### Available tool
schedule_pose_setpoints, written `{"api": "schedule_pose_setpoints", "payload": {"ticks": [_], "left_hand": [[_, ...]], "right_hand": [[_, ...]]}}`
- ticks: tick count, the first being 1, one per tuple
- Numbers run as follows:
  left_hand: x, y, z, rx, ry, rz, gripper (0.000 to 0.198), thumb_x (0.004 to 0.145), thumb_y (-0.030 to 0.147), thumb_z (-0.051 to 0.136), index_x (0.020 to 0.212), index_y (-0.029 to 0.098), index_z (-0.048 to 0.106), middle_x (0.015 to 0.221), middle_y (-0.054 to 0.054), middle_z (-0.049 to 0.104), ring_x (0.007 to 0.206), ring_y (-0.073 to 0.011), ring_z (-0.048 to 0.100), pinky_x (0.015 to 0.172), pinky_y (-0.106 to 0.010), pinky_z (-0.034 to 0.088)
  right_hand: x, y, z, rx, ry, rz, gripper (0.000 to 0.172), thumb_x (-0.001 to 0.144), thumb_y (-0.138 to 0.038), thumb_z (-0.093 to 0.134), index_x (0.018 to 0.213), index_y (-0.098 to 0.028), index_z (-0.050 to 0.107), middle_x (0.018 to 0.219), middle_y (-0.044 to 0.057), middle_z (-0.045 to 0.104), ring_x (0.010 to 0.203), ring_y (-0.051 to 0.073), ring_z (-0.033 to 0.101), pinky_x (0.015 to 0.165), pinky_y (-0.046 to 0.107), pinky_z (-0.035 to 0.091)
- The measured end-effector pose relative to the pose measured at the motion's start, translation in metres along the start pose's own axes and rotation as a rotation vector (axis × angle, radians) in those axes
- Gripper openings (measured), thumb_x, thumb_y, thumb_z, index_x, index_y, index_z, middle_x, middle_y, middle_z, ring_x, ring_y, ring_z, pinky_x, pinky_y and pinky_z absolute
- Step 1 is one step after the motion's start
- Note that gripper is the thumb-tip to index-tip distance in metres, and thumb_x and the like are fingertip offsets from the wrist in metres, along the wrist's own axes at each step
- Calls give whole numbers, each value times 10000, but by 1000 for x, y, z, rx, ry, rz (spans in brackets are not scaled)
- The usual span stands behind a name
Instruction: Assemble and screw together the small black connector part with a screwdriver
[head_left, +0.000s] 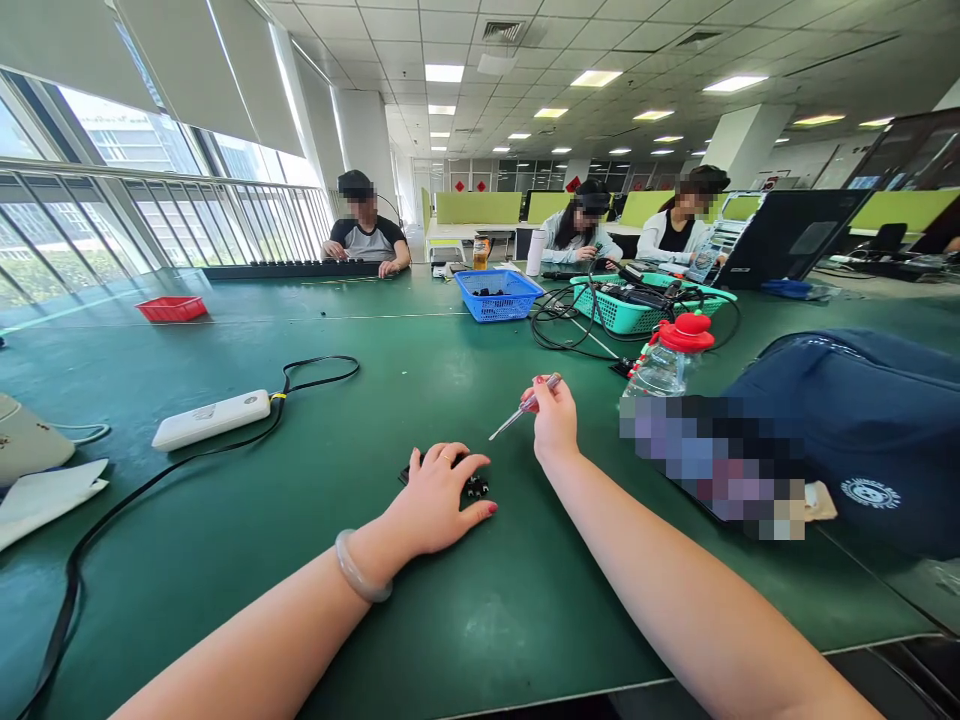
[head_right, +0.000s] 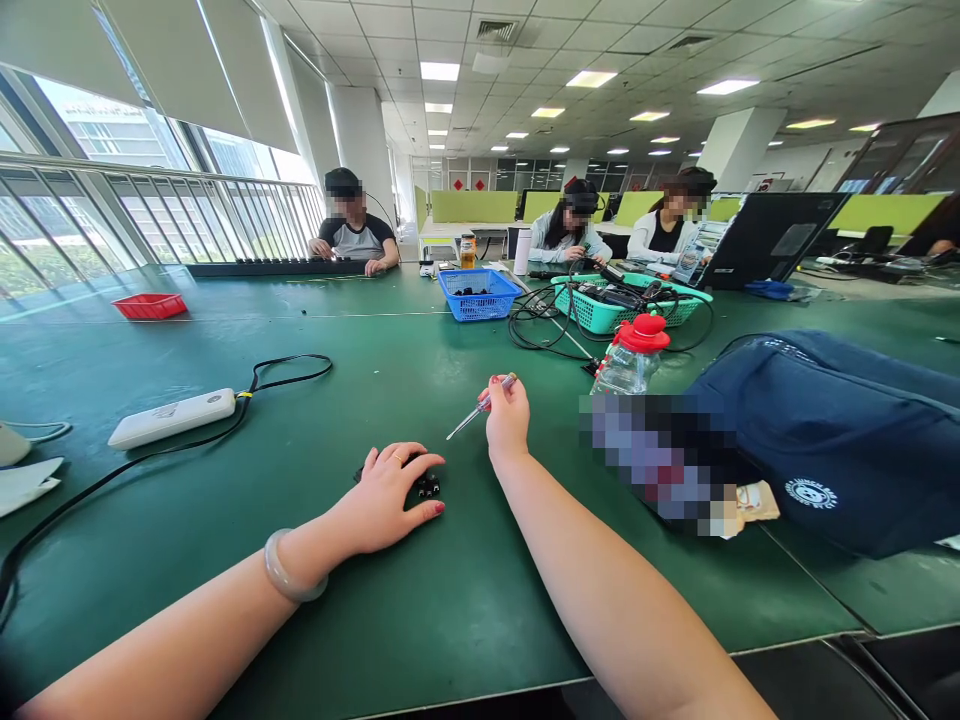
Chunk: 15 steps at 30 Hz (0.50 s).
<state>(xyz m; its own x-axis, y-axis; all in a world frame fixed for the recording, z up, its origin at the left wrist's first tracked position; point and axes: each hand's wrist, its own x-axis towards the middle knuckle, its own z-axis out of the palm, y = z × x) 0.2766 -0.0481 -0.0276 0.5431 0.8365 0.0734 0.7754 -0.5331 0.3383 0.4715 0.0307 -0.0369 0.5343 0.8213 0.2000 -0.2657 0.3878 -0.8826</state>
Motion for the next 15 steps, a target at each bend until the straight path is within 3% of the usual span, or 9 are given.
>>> {"api": "schedule_pose_setpoints", "payload": {"ticks": [4, 9, 12, 15], "left_hand": [[-2, 16, 6, 99, 40, -16, 230, 931, 352, 548, 1126, 269, 636, 1172, -77, 567, 1154, -272, 515, 1098, -595, 305], [-20, 13, 3, 152, 58, -80, 175, 926, 336, 564, 1051, 241, 643, 1081, -74, 558, 1049, -257, 522, 1002, -472, 404], [-42, -4, -1, 140, 68, -116, 159, 919, 304, 563, 1049, 257, 642, 1083, -66, 561, 1047, -248, 521, 998, -445, 406], [-62, -41, -9, 176, 113, -190, 198, 919, 290, 525, 1071, 279, 652, 1100, -65, 576, 1048, -252, 532, 999, -449, 404]], "right_hand": [[0, 0, -2, -22, -1, 5, 381, 685, -537, 733, 801, -227, 545, 606, -44, 583, 609, 138, 538, 629, 300, 439], [-2, 0, -2, -46, -13, 10, 365, 707, -536, 725, 798, -233, 543, 605, -42, 582, 600, 143, 542, 629, 309, 442], [-2, 0, -2, -48, -16, 20, 371, 699, -539, 726, 795, -233, 541, 606, -41, 580, 601, 146, 542, 628, 310, 443], [-2, 0, -2, -61, -21, 23, 374, 701, -545, 723, 798, -232, 543, 610, -39, 581, 610, 148, 543, 630, 311, 442]]}}
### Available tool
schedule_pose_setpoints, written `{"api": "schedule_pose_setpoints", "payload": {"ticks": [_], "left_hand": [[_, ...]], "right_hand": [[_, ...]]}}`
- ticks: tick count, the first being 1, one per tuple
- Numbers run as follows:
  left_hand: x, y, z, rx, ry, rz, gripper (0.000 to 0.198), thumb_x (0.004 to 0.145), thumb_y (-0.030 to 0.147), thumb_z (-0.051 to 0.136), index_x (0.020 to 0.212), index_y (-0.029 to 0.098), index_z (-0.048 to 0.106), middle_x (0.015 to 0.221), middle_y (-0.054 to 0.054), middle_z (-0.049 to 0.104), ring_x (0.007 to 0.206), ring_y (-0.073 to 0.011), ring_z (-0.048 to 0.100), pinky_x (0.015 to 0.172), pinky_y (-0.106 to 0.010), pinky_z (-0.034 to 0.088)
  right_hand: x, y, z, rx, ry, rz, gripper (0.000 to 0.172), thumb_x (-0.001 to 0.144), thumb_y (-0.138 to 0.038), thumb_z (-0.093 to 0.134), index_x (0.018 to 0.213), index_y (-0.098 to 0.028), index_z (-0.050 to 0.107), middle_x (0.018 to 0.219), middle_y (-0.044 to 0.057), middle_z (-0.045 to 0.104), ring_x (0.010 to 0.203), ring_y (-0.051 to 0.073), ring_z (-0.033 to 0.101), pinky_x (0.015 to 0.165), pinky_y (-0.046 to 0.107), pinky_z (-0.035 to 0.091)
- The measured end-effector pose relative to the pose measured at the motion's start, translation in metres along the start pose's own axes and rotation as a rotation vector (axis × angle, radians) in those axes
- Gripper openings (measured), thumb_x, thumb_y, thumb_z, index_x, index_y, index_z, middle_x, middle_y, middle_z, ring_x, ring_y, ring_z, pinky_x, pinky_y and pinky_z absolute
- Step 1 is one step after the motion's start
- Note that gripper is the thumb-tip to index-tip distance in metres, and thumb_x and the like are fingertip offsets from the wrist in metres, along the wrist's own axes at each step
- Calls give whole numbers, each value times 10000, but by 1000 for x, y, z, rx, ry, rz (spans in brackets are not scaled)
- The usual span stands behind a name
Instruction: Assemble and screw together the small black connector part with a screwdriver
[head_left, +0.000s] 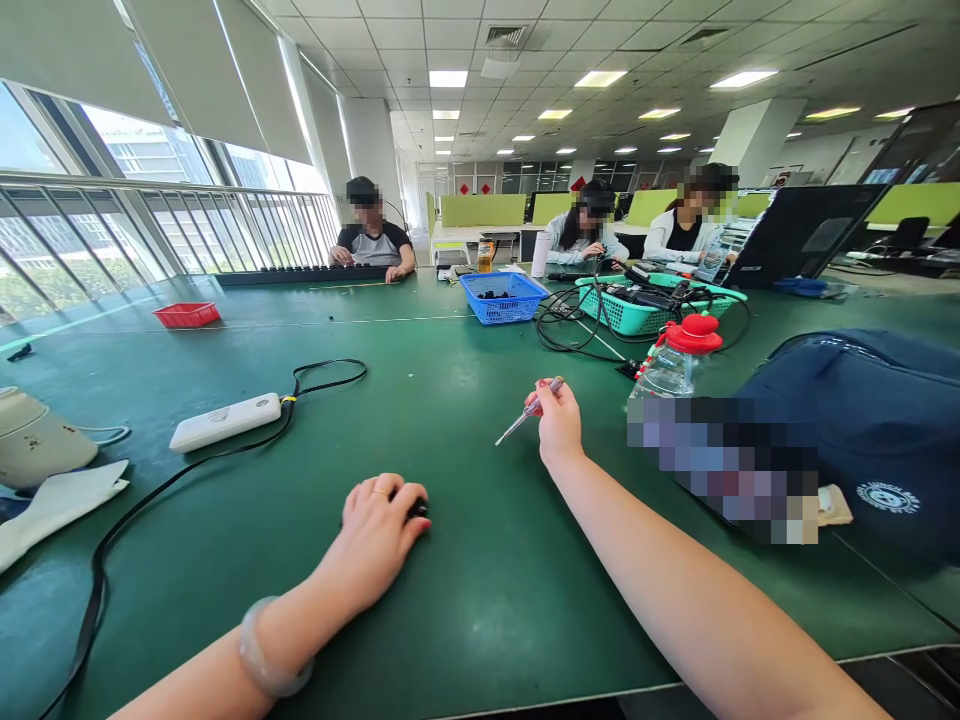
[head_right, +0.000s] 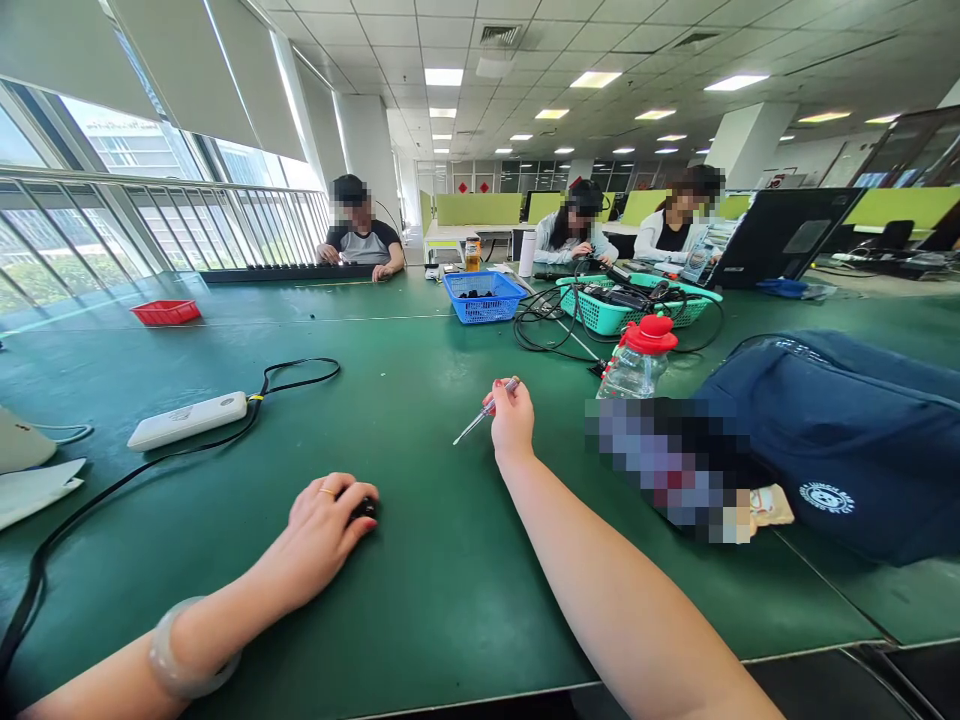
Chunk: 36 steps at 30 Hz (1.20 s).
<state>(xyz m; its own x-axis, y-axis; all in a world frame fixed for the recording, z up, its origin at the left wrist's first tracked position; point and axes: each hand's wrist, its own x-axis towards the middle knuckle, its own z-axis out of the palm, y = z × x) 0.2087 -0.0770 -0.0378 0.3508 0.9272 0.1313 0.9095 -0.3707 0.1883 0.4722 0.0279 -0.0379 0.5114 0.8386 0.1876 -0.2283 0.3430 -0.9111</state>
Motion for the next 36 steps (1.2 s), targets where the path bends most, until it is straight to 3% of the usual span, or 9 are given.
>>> {"api": "schedule_pose_setpoints", "payload": {"ticks": [5, 8, 12, 17, 20, 24, 28, 31, 36], "left_hand": [[4, -101, -18, 133, 86, -247, 350, 921, 386, 422, 1131, 247, 664, 1144, -119, 601, 1067, -302, 551, 955, -461, 440], [9, -157, -37, 142, 48, -304, 413, 915, 423, 401, 1161, 217, 661, 1198, -144, 618, 1132, -309, 555, 979, -430, 429], [12, -195, -58, 135, 2, -396, 447, 947, 405, 344, 1194, 168, 632, 1250, -147, 643, 1175, -290, 563, 1018, -390, 400], [11, -190, -69, 110, 174, -405, 458, 939, 403, 368, 1244, 167, 614, 1336, -127, 615, 1223, -299, 529, 1013, -389, 405], [7, -180, -76, 84, 253, -500, 491, 938, 420, 362, 1294, 169, 589, 1353, -123, 602, 1196, -300, 543, 938, -372, 448], [0, -176, -82, 50, 217, -660, 521, 949, 436, 344, 1361, 181, 534, 1189, -108, 682, 983, -271, 627, 786, -326, 468], [-4, -181, -84, 123, 224, -759, 527, 948, 456, 316, 1293, 173, 596, 995, -112, 714, 899, -284, 630, 698, -314, 453], [-6, -182, -84, 177, 219, -764, 511, 936, 463, 336, 1250, 189, 632, 900, -101, 709, 905, -297, 622, 693, -322, 459], [-9, -181, -83, 174, 193, -726, 506, 936, 452, 326, 1228, 199, 652, 949, -107, 701, 974, -299, 612, 752, -341, 481]], "right_hand": [[0, -1, 0, -7, -10, -9, 362, 710, -539, 715, 800, -231, 547, 615, -38, 579, 619, 150, 540, 637, 311, 440], [0, -1, 0, 0, -17, -13, 362, 706, -537, 718, 782, -229, 545, 602, -38, 574, 606, 146, 531, 619, 304, 432], [1, 1, 1, -5, -25, -12, 352, 709, -533, 709, 784, -229, 549, 596, -37, 578, 588, 145, 523, 599, 302, 426], [1, 2, 1, -6, -31, -5, 366, 697, -542, 715, 786, -228, 550, 590, -39, 575, 585, 145, 525, 601, 303, 433], [0, 2, 1, -12, -37, -4, 355, 710, -533, 718, 794, -228, 557, 595, -41, 574, 592, 146, 528, 611, 305, 438], [-1, 3, 1, -13, -48, -4, 355, 713, -530, 724, 789, -226, 559, 591, -42, 572, 591, 143, 524, 614, 305, 436], [-2, 4, 1, -25, -65, -9, 351, 708, -529, 722, 786, -227, 560, 591, -43, 570, 595, 145, 529, 609, 302, 427], [-3, 4, 2, -34, -67, 5, 334, 711, -511, 721, 795, -227, 568, 597, -41, 574, 598, 146, 532, 609, 303, 428], [-3, 4, 1, -27, -73, 6, 328, 703, -506, 723, 788, -228, 570, 590, -41, 570, 595, 145, 527, 602, 301, 427]]}}
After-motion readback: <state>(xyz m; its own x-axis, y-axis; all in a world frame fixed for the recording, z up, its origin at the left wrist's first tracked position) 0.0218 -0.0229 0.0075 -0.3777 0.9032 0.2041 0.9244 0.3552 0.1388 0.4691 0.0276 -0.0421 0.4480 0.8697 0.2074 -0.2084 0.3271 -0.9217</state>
